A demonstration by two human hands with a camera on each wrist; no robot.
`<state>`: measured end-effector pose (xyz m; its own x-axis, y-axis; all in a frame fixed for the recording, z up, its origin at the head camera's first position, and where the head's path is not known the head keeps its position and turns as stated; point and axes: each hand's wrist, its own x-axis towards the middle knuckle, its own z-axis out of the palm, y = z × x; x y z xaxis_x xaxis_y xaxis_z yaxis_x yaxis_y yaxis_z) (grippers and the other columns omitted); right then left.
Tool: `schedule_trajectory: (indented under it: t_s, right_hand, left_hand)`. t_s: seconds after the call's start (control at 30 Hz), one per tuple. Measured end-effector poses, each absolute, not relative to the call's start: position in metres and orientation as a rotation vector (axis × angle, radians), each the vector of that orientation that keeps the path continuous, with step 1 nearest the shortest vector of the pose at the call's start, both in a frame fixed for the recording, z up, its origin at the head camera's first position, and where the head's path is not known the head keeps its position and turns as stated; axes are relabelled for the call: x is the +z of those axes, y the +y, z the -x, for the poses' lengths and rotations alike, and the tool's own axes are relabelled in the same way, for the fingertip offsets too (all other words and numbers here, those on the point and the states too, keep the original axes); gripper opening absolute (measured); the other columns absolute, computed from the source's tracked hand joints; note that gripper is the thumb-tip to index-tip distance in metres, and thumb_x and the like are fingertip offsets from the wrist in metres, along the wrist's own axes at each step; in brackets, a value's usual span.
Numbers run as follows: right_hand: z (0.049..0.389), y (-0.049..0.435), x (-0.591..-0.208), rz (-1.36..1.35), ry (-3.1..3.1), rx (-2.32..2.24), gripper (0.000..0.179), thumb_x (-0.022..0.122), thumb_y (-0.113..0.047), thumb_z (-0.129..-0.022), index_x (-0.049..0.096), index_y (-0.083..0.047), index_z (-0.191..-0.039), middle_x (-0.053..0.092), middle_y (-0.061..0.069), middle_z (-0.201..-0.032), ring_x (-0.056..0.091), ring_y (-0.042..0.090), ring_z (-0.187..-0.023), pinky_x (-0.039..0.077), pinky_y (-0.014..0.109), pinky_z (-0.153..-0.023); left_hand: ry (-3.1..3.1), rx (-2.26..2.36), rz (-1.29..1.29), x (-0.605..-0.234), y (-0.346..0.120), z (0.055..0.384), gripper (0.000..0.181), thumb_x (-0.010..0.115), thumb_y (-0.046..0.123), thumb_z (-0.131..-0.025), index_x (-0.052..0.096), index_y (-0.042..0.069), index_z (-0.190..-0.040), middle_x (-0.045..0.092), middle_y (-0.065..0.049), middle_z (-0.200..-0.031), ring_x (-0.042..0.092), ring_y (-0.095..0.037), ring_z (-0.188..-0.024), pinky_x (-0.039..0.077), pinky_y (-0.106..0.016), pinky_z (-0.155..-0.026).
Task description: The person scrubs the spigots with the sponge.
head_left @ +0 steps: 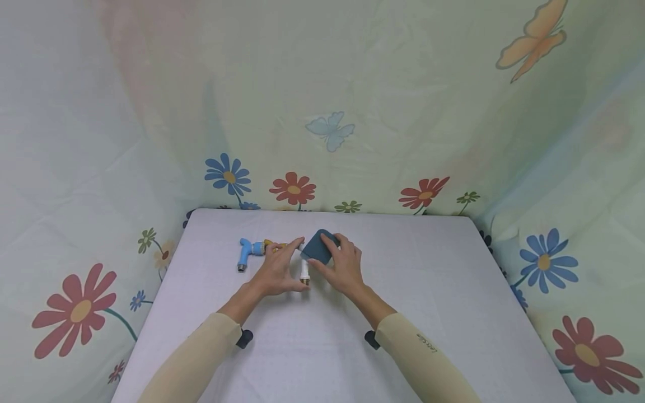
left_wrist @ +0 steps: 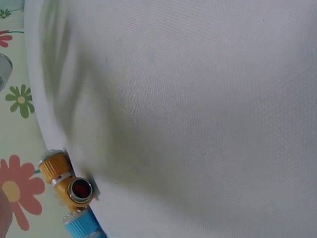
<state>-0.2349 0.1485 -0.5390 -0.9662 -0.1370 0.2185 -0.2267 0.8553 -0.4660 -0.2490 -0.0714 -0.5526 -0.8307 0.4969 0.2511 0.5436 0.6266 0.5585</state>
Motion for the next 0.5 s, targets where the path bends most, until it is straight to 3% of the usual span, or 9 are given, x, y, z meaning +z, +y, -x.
schedule_trajectory:
  t_s: [0.27,0.5]
  right_hand:
    - [0.2370,0.1507,-0.5381,-0.198,-2.843,0.825,0.080,0.069,-0.061,-0.091,0.047,-0.022,-0.157,0.042,0.020,-0.158,0.041,0.040,-0.143,0.029,0.060,-0.116]
    - [0.2379,0.1524,-0.5374,-0.151,-2.839,0.837,0.080,0.068,-0.061,-0.092,0.048,-0.018,-0.156,0.043,0.024,-0.156,0.042,0.042,-0.140,0.030,0.062,-0.115]
  left_hand:
    - [-2.776,-0.967,0.900,-0.5511,-0.0704,0.2482,0.119,0.097,0.046,-0.068,0.031,0.018,-0.163,0.046,-0.004,-0.163,0.054,-0.023,-0.141,0.022,-0.053,-0.122]
    - [-2.769,-0.952,0.908,-0.5504,-0.0713,0.2471,0.120,0.098,0.045,-0.066,0.032,0.017,-0.162,0.048,-0.005,-0.162,0.056,-0.024,-0.139,0.023,-0.054,-0.121]
